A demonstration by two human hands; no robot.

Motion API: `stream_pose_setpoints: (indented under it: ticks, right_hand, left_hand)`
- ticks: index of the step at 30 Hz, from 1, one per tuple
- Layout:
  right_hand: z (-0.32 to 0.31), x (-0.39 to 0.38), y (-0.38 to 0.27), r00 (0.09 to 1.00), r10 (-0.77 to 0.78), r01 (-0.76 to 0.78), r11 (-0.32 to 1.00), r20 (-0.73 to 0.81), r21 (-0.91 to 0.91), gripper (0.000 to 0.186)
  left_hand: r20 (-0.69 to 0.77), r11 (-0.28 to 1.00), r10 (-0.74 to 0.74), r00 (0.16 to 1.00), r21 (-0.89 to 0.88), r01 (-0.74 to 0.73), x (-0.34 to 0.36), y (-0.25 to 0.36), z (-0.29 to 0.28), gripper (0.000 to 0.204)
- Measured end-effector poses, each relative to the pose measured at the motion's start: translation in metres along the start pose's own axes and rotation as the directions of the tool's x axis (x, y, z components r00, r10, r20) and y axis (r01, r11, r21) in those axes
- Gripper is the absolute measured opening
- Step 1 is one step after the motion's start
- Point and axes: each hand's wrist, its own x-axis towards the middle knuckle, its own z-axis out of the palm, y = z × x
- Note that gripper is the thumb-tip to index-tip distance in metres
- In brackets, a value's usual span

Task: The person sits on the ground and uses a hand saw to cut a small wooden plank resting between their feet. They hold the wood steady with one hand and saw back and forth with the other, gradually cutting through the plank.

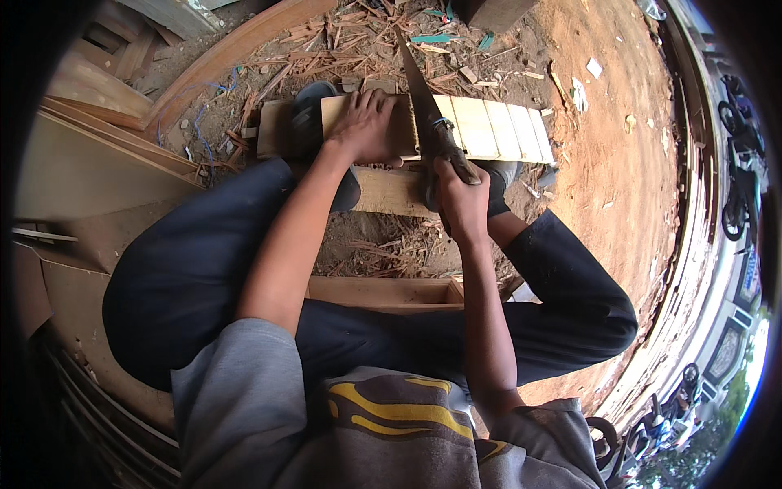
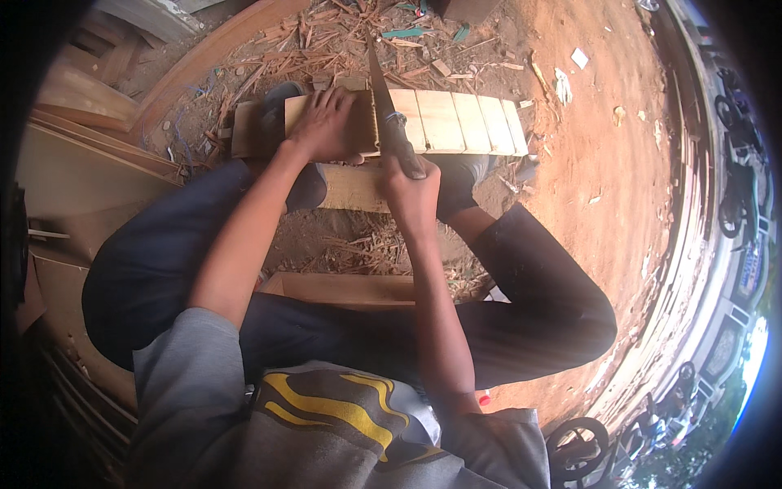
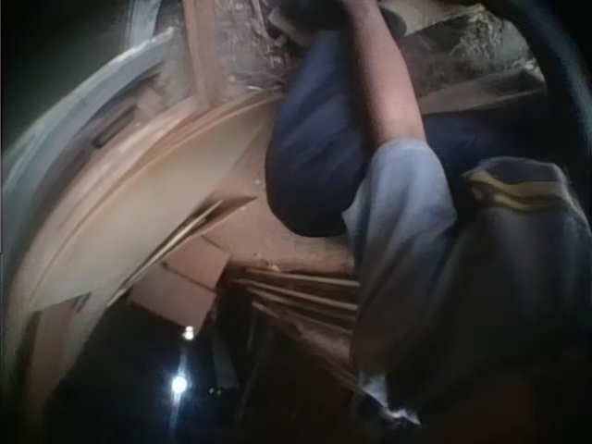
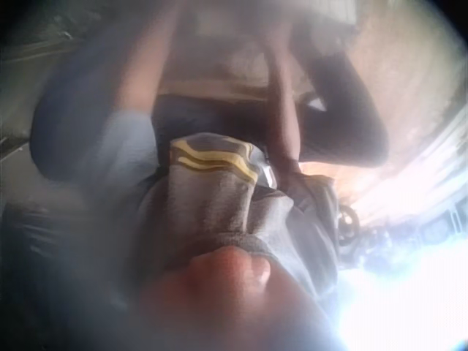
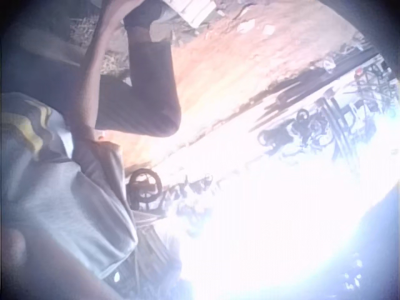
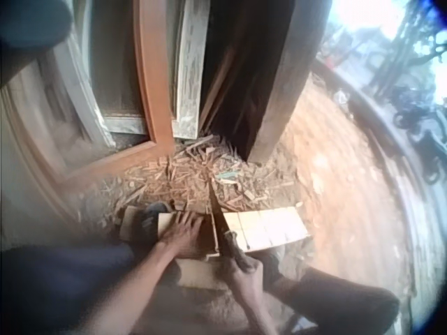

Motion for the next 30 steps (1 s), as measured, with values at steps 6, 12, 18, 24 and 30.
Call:
stream_pose_setpoints:
  ticks: [6,12,18,24,30]
  right_hand:
    - [-0.016,-0.062,0.028,0.999,-0.027,0.03,0.991,0.03,-0.131,0.025]
    - [-0.021,-0.068,0.033,0.999,-0.038,0.038,0.991,0.002,-0.129,0.029]
    - [-0.021,-0.063,0.028,0.997,-0.063,0.057,0.99,-0.037,-0.131,0.033]
    - [-0.021,-0.062,0.042,0.995,-0.079,0.084,0.991,0.058,-0.101,0.025]
    - [-0.024,-0.071,0.035,0.99,-0.126,0.135,0.977,0.067,-0.163,0.03]
  left_hand:
    - [-0.066,0.998,0.024,0.998,-0.056,-0.027,0.0,-0.008,0.012,0.111]
    - [-0.019,0.999,0.033,0.999,-0.041,-0.034,0.002,-0.014,0.022,0.117]
    - [-0.045,0.997,0.012,0.999,0.071,-0.009,0.003,-0.013,0.045,0.108]
    - [-0.086,0.962,-0.147,0.985,0.219,0.163,0.005,0.007,0.077,0.072]
    - [-0.078,0.921,-0.217,0.973,0.314,0.23,0.008,0.034,0.074,0.055]
